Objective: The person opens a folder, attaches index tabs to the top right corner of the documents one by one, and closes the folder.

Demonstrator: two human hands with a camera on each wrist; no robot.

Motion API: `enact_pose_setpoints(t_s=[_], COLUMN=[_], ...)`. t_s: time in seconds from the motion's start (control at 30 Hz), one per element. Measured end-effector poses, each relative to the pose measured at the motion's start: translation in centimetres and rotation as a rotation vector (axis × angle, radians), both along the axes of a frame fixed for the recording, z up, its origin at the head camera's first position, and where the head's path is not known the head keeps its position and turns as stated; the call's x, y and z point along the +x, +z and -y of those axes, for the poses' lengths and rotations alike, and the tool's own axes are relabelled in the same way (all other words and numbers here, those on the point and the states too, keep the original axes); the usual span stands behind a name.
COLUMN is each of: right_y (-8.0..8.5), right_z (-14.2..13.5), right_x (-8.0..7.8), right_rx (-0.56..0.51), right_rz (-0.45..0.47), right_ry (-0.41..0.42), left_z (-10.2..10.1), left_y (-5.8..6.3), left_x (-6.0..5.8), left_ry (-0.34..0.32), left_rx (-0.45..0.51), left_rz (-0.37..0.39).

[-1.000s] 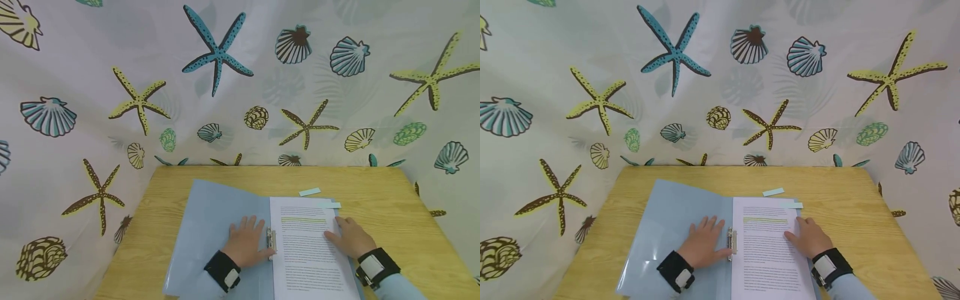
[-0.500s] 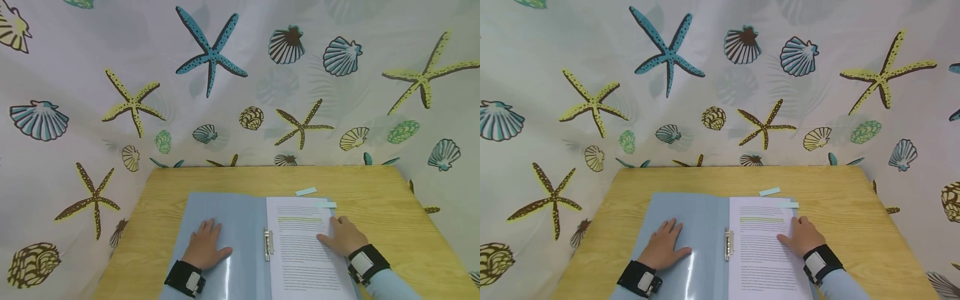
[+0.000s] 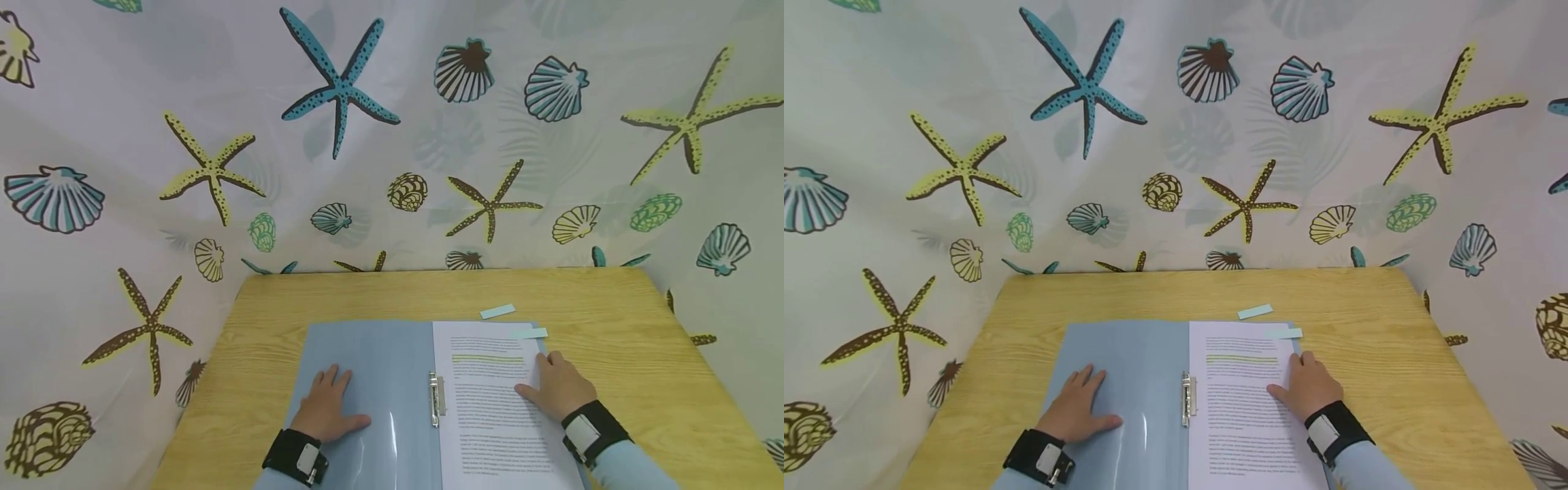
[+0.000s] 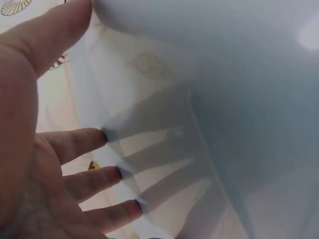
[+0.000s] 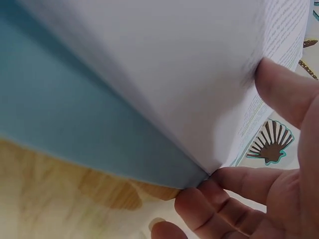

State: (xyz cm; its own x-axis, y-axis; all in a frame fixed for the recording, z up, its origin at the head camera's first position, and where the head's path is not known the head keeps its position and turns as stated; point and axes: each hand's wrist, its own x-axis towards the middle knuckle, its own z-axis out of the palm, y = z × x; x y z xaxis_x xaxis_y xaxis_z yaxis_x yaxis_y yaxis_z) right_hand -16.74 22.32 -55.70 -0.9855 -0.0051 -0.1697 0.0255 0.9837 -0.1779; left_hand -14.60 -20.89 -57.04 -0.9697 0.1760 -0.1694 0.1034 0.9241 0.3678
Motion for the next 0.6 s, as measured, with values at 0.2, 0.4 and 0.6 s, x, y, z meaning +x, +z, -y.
enact_pose_setpoints(t_s=[0.2, 0.4, 0.6], right_y=[0.17, 0.37, 0.55], right_z=[0.19, 0.32, 0.73], right_x=[0.22, 0.30, 0.46], right_rx=[0.009, 0.020, 0.027], right_rz=[-0.017, -0.022, -0.009], right_ry=[0.009, 0.017, 0.011], left_z=[-0.49, -0.72, -0.76], left_y=[0.11, 0.48, 0.57], left_x=[-0.14, -0.18, -0.06], left_ry=[0.009, 0.012, 0.019], left_rx=[-0.037, -0.053, -0.033], left_rz=[0.036, 0.040, 0.046])
